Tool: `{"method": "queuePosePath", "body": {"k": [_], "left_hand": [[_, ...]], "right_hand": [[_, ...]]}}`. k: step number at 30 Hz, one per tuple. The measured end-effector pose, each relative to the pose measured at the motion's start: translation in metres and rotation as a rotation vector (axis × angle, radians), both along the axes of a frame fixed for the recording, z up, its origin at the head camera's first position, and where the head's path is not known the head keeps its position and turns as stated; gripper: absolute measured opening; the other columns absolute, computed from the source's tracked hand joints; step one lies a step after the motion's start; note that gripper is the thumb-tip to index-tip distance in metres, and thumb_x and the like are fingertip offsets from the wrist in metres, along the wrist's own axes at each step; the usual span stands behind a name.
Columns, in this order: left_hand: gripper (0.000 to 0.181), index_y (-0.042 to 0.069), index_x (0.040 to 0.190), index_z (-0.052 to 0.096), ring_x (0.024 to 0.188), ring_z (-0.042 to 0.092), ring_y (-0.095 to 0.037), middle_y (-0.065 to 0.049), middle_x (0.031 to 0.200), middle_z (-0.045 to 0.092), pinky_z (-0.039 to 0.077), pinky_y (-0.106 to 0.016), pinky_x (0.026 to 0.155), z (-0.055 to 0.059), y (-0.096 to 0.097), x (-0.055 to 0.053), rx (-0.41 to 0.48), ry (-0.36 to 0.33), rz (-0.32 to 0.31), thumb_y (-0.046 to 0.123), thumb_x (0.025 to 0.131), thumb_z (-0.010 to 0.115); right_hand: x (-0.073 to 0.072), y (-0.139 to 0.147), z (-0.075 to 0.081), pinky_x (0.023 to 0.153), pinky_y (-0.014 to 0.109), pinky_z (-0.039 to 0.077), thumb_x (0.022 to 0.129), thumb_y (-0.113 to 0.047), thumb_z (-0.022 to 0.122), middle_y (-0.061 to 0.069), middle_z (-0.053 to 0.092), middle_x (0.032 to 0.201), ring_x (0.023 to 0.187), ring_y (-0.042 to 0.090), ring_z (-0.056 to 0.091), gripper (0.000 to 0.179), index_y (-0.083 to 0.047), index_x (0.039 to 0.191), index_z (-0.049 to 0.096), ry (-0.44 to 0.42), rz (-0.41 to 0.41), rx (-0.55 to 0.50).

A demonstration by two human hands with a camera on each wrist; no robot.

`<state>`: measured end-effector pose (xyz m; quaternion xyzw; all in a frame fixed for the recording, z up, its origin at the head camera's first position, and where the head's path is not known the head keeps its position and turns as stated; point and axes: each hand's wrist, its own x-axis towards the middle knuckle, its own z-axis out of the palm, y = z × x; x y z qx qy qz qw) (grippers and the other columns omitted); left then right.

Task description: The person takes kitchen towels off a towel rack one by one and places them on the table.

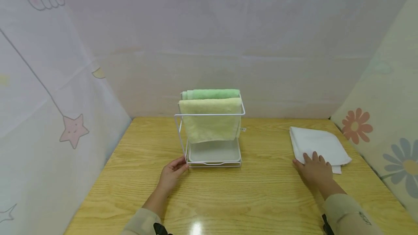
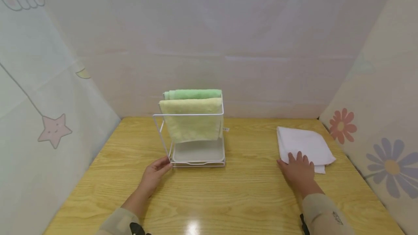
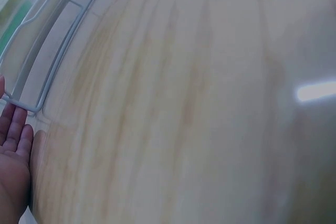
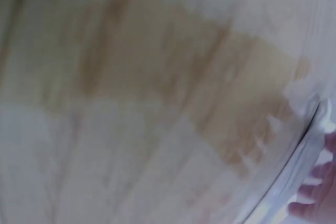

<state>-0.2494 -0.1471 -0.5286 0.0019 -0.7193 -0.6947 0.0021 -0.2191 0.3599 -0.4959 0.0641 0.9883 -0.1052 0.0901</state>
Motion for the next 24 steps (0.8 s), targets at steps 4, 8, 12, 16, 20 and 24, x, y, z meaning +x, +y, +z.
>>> {"method": "queuePosePath", "body": {"k": [4,8,12,16,20,24], "left_hand": [[0.044,-0.007,0.13,0.057,0.092,0.063,0.001,-0.025,0.125,0.063,0.053,-0.013,0.081,-0.001,0.0,0.0,0.005,-0.006,0.006,0.001,0.089,0.069],[0.044,-0.008,0.129,0.058,0.091,0.063,0.002,-0.023,0.123,0.065,0.054,-0.013,0.08,-0.001,0.0,0.0,-0.003,0.006,0.01,0.003,0.088,0.07],[0.044,-0.008,0.129,0.057,0.091,0.063,0.002,-0.025,0.123,0.065,0.053,-0.013,0.08,0.0,0.0,0.0,0.0,0.012,0.01,0.001,0.088,0.07],[0.044,-0.009,0.128,0.057,0.091,0.063,0.001,-0.027,0.123,0.063,0.054,-0.013,0.08,-0.001,-0.001,0.0,0.007,0.018,0.009,0.001,0.088,0.07],[0.043,-0.01,0.127,0.057,0.091,0.064,0.0,-0.027,0.121,0.065,0.054,-0.014,0.079,-0.003,-0.001,-0.001,0.009,0.028,0.008,0.001,0.088,0.07],[0.043,-0.011,0.127,0.057,0.09,0.064,0.0,-0.024,0.119,0.067,0.055,-0.014,0.079,-0.004,-0.001,0.0,0.004,0.036,0.005,0.002,0.088,0.07]], "right_hand": [[0.0,0.004,0.001,0.102,0.079,0.022,0.095,-0.074,0.013,0.048,0.002,0.149,0.132,0.068,0.009,0.101,0.01,0.151,0.014,-0.056,-0.059,-0.081],[-0.004,0.009,-0.003,0.107,0.079,0.011,0.097,-0.071,0.012,0.049,-0.006,0.148,0.133,0.068,-0.003,0.099,0.012,0.151,0.006,-0.073,-0.048,-0.167],[-0.009,0.016,-0.006,0.11,0.075,0.0,0.1,-0.065,0.014,0.051,-0.009,0.146,0.133,0.067,-0.009,0.095,0.016,0.149,0.004,-0.045,-0.006,-0.21],[-0.014,0.023,-0.008,0.11,0.074,-0.003,0.102,-0.061,0.017,0.051,-0.005,0.146,0.133,0.067,-0.008,0.093,0.019,0.147,0.007,-0.008,0.043,-0.233],[-0.017,0.03,-0.009,0.109,0.075,-0.004,0.102,-0.062,0.019,0.051,-0.007,0.146,0.132,0.068,-0.009,0.093,0.018,0.147,0.007,-0.005,0.058,-0.247],[-0.02,0.034,-0.01,0.107,0.077,-0.003,0.1,-0.065,0.021,0.051,-0.012,0.146,0.13,0.07,-0.011,0.095,0.015,0.149,0.003,-0.023,0.035,-0.252]]}}
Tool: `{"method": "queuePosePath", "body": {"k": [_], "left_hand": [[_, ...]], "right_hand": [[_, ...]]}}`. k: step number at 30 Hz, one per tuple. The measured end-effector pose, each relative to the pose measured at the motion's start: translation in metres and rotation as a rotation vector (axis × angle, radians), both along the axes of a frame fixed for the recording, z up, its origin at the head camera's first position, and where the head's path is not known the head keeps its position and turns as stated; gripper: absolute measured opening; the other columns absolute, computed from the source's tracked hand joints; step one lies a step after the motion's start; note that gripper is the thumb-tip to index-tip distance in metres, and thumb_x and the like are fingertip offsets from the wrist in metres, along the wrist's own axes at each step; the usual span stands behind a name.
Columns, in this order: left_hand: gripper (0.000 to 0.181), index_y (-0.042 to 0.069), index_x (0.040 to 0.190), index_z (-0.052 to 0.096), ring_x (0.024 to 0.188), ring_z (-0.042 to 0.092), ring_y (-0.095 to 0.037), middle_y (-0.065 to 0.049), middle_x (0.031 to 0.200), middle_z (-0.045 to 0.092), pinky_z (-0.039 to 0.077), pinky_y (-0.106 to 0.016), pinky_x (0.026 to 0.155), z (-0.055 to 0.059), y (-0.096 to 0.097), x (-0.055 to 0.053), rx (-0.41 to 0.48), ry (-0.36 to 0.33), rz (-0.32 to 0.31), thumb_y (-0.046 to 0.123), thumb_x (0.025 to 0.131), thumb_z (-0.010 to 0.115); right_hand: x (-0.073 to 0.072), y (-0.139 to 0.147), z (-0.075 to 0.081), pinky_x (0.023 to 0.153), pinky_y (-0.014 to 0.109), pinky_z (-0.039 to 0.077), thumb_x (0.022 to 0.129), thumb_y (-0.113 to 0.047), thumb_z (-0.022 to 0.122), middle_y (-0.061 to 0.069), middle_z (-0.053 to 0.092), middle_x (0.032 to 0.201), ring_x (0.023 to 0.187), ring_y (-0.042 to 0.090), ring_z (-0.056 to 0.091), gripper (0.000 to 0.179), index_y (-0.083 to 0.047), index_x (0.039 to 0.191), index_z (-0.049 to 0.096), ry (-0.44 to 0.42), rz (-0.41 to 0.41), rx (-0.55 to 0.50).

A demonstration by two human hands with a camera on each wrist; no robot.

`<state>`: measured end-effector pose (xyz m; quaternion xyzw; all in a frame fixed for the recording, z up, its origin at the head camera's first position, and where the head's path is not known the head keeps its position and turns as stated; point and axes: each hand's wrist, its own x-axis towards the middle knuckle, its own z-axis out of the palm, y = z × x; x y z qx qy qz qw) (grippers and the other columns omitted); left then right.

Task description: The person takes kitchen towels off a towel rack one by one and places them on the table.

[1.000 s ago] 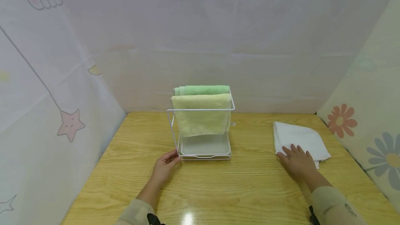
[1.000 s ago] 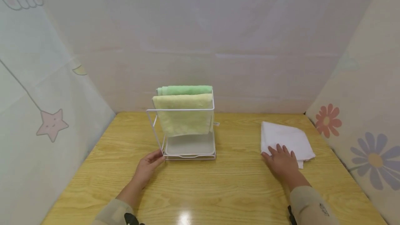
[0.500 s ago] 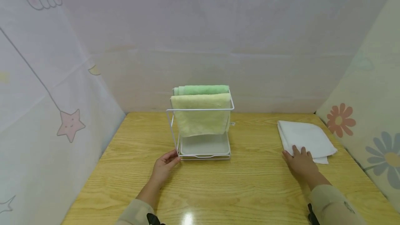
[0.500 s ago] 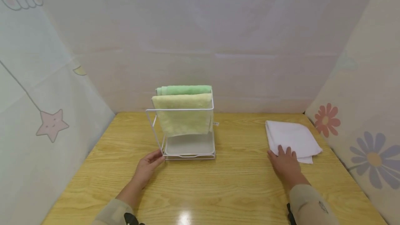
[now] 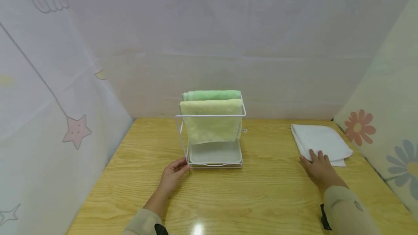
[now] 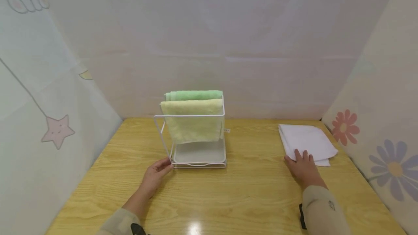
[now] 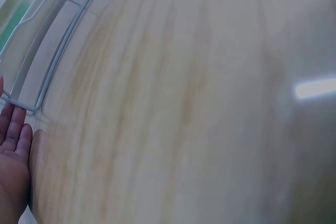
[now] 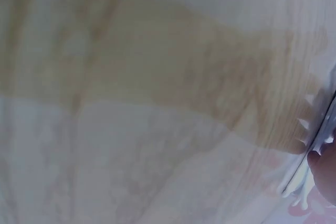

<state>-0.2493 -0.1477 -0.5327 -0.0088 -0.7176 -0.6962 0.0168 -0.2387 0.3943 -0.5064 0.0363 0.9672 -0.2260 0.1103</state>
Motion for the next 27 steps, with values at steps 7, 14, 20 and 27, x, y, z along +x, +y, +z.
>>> {"method": "queuePosePath", "body": {"k": [7,14,20,27], "left_hand": [[0.041,-0.008,0.126,0.059,0.09,0.064,-0.002,-0.023,0.119,0.067,0.055,-0.015,0.08,0.0,0.0,0.002,0.027,-0.037,0.003,-0.001,0.087,0.07],[0.043,-0.008,0.128,0.058,0.092,0.063,-0.001,-0.024,0.123,0.065,0.054,-0.015,0.082,0.001,0.001,0.002,0.011,-0.048,-0.001,0.002,0.088,0.07],[0.043,-0.006,0.128,0.058,0.093,0.063,-0.002,-0.023,0.123,0.065,0.054,-0.015,0.082,0.003,0.0,0.0,0.019,-0.058,0.005,0.003,0.088,0.07],[0.042,-0.009,0.127,0.058,0.092,0.064,-0.001,-0.027,0.122,0.065,0.054,-0.014,0.081,0.003,0.0,0.001,0.022,-0.022,-0.001,0.002,0.088,0.07]], "right_hand": [[0.002,0.001,-0.003,0.107,0.078,0.0,0.1,-0.066,0.019,0.052,-0.009,0.145,0.13,0.071,-0.008,0.097,0.016,0.149,0.004,0.012,-0.016,0.041],[-0.004,-0.025,0.017,0.107,0.079,0.004,0.103,-0.059,0.02,0.049,-0.004,0.148,0.134,0.068,-0.003,0.088,0.014,0.15,0.008,0.136,-0.052,-0.02],[-0.019,-0.071,0.077,0.109,0.076,0.013,0.102,-0.06,0.025,0.035,-0.003,0.158,0.14,0.061,0.007,0.084,-0.003,0.156,-0.005,0.235,0.012,-0.164],[-0.029,-0.122,0.15,0.103,0.074,0.031,0.102,-0.058,0.033,0.023,0.01,0.163,0.135,0.058,0.031,0.077,-0.019,0.159,-0.001,0.348,0.12,-0.215]]}}
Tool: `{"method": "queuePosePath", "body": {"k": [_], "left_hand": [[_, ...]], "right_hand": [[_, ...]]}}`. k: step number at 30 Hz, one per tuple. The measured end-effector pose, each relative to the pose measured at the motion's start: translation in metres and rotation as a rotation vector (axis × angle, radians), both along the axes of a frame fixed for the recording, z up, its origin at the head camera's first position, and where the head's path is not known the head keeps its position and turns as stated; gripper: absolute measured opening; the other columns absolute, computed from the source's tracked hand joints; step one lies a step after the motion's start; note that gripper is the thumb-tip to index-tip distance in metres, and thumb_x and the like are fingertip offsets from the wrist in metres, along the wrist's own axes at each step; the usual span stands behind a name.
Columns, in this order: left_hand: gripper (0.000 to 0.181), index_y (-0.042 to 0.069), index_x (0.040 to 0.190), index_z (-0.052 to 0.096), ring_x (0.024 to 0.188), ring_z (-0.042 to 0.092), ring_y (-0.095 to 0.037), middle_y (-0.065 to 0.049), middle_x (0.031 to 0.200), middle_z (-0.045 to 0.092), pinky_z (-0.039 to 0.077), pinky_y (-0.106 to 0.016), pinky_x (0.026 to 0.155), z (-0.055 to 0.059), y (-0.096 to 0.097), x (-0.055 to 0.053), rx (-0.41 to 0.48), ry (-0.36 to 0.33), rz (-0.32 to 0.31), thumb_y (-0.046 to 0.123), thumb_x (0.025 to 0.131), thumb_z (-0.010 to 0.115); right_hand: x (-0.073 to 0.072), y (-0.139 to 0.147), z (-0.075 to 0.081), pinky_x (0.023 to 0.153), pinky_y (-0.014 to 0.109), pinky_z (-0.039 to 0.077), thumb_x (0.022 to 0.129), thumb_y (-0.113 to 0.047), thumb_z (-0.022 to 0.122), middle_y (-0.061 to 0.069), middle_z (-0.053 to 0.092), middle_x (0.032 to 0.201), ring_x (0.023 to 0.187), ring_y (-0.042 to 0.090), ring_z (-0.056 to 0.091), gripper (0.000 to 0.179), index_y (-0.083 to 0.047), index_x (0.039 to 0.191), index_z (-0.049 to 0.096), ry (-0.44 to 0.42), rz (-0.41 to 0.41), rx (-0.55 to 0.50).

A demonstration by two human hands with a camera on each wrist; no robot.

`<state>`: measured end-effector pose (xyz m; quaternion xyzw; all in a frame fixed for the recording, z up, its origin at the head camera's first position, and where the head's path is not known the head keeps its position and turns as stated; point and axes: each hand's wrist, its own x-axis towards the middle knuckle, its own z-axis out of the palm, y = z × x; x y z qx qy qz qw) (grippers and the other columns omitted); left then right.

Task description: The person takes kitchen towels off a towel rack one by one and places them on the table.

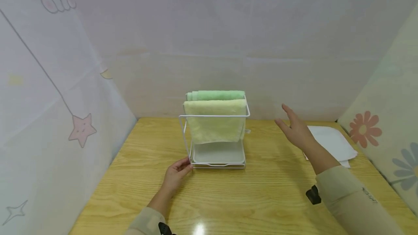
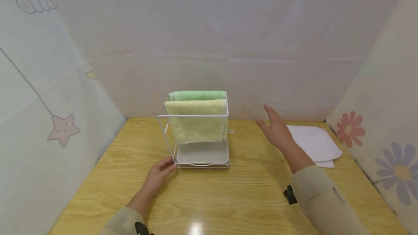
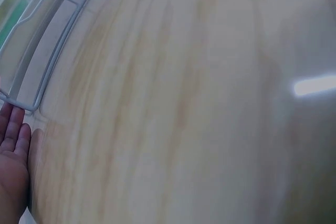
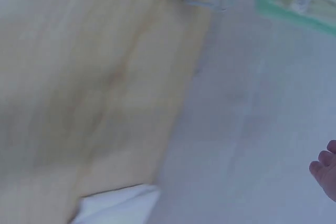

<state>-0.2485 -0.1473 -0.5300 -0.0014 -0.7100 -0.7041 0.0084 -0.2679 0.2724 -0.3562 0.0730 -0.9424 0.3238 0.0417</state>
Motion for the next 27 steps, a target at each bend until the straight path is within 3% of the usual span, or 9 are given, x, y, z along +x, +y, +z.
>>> {"method": "queuePosePath", "body": {"k": [6,11,19,27], "left_hand": [[0.041,-0.008,0.126,0.058,0.093,0.064,-0.002,-0.026,0.123,0.064,0.054,-0.015,0.082,0.0,-0.001,-0.002,0.004,-0.001,-0.002,0.002,0.088,0.07],[0.04,-0.008,0.126,0.059,0.093,0.063,-0.002,-0.026,0.123,0.064,0.054,-0.015,0.081,-0.001,0.001,-0.002,0.001,-0.007,0.003,0.001,0.088,0.069],[0.041,-0.009,0.125,0.059,0.091,0.064,-0.001,-0.026,0.121,0.065,0.055,-0.016,0.081,-0.005,0.004,-0.003,0.03,0.028,0.007,-0.001,0.087,0.07],[0.04,-0.009,0.125,0.059,0.093,0.065,-0.002,-0.023,0.121,0.066,0.055,-0.016,0.081,-0.005,0.007,-0.003,0.016,0.048,-0.013,0.001,0.088,0.07]], "right_hand": [[-0.01,-0.038,0.048,0.111,0.066,0.03,0.101,-0.048,0.047,0.018,0.029,0.159,0.143,0.045,0.028,0.066,-0.014,0.155,0.027,0.129,0.065,-0.042],[-0.018,-0.071,0.075,0.114,0.059,0.031,0.099,-0.042,0.056,0.012,0.037,0.156,0.143,0.037,0.033,0.062,-0.018,0.152,0.035,0.168,0.126,-0.057],[-0.027,-0.121,0.101,0.113,0.054,0.036,0.093,-0.037,0.066,0.003,0.047,0.151,0.14,0.03,0.04,0.059,-0.023,0.147,0.044,0.147,0.246,0.008],[-0.043,-0.149,0.102,0.11,0.049,0.042,0.091,-0.031,0.071,0.007,0.056,0.142,0.13,0.029,0.05,0.057,-0.014,0.141,0.052,0.096,0.363,0.084]]}}
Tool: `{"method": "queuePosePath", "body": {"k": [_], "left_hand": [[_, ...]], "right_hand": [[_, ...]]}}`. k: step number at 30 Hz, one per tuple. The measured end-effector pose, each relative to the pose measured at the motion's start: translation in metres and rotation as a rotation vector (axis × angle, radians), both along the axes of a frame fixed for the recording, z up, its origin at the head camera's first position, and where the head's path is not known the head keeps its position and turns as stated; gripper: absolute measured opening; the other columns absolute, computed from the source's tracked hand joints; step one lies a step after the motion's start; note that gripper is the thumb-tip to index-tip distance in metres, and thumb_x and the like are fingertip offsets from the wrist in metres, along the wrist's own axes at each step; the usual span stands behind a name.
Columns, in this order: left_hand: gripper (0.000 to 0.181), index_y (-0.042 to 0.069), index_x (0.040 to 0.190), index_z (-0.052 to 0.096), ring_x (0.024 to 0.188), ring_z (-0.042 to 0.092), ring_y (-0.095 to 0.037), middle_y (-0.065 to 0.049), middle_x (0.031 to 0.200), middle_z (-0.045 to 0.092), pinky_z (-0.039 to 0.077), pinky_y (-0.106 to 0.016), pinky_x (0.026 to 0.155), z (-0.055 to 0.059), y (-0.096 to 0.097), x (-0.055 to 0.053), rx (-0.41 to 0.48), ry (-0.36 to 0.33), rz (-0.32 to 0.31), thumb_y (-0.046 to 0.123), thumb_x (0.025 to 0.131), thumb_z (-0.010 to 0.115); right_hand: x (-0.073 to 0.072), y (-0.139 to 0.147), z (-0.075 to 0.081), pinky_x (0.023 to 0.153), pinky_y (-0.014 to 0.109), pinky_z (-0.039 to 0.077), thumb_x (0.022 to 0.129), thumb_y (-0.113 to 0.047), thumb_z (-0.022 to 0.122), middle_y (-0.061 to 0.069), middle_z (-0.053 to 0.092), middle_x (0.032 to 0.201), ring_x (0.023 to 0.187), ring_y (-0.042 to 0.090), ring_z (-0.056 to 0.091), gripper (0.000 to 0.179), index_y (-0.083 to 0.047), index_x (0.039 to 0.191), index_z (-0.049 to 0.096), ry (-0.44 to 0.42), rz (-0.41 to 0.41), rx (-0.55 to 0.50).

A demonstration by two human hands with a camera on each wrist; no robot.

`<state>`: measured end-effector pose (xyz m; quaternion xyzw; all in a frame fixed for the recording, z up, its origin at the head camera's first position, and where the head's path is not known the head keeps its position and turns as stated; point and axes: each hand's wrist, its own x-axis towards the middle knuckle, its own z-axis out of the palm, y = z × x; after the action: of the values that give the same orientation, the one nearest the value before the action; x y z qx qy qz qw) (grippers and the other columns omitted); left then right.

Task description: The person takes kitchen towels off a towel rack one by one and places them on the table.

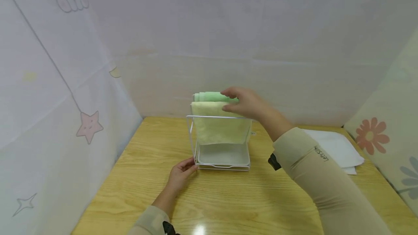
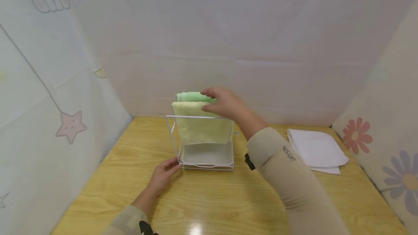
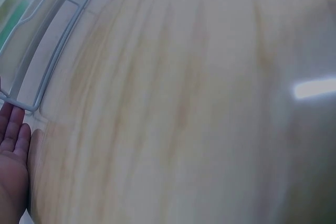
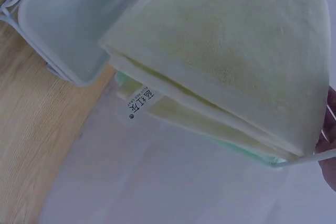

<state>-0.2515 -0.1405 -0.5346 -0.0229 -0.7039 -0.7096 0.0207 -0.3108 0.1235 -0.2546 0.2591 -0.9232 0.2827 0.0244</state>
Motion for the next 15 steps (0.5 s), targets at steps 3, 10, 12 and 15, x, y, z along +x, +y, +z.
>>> {"method": "queuePosePath", "body": {"k": [3,10,12,15], "left_hand": [[0.04,-0.007,0.125,0.06,0.094,0.064,-0.001,-0.024,0.123,0.065,0.055,-0.016,0.082,0.0,0.001,-0.001,0.011,-0.018,-0.005,0.001,0.087,0.07],[0.039,-0.006,0.125,0.06,0.096,0.065,-0.004,-0.024,0.125,0.064,0.055,-0.017,0.083,0.0,0.003,-0.002,0.027,-0.04,-0.003,0.0,0.088,0.069],[0.039,-0.006,0.126,0.06,0.098,0.065,-0.005,-0.023,0.125,0.064,0.055,-0.017,0.084,0.0,0.003,-0.001,0.019,-0.038,-0.007,0.001,0.088,0.069],[0.039,-0.005,0.126,0.06,0.099,0.065,-0.007,-0.023,0.125,0.064,0.055,-0.017,0.084,0.0,0.004,-0.001,0.016,-0.044,-0.009,0.002,0.088,0.069]], "right_hand": [[-0.005,-0.006,-0.002,0.109,0.047,0.043,0.089,-0.032,0.073,0.007,0.057,0.14,0.129,0.029,0.052,0.058,-0.014,0.14,0.052,-0.053,0.007,0.004],[-0.013,-0.011,-0.007,0.106,0.045,0.046,0.09,-0.034,0.072,0.01,0.061,0.134,0.125,0.026,0.056,0.05,-0.018,0.135,0.058,-0.148,-0.009,0.02],[-0.013,-0.012,-0.008,0.106,0.044,0.046,0.09,-0.033,0.072,0.009,0.061,0.133,0.124,0.026,0.056,0.047,-0.018,0.133,0.06,-0.155,-0.011,0.017],[-0.013,-0.013,-0.007,0.107,0.044,0.045,0.091,-0.031,0.071,0.009,0.062,0.134,0.126,0.026,0.056,0.045,-0.016,0.131,0.062,-0.166,-0.008,0.002]]}}
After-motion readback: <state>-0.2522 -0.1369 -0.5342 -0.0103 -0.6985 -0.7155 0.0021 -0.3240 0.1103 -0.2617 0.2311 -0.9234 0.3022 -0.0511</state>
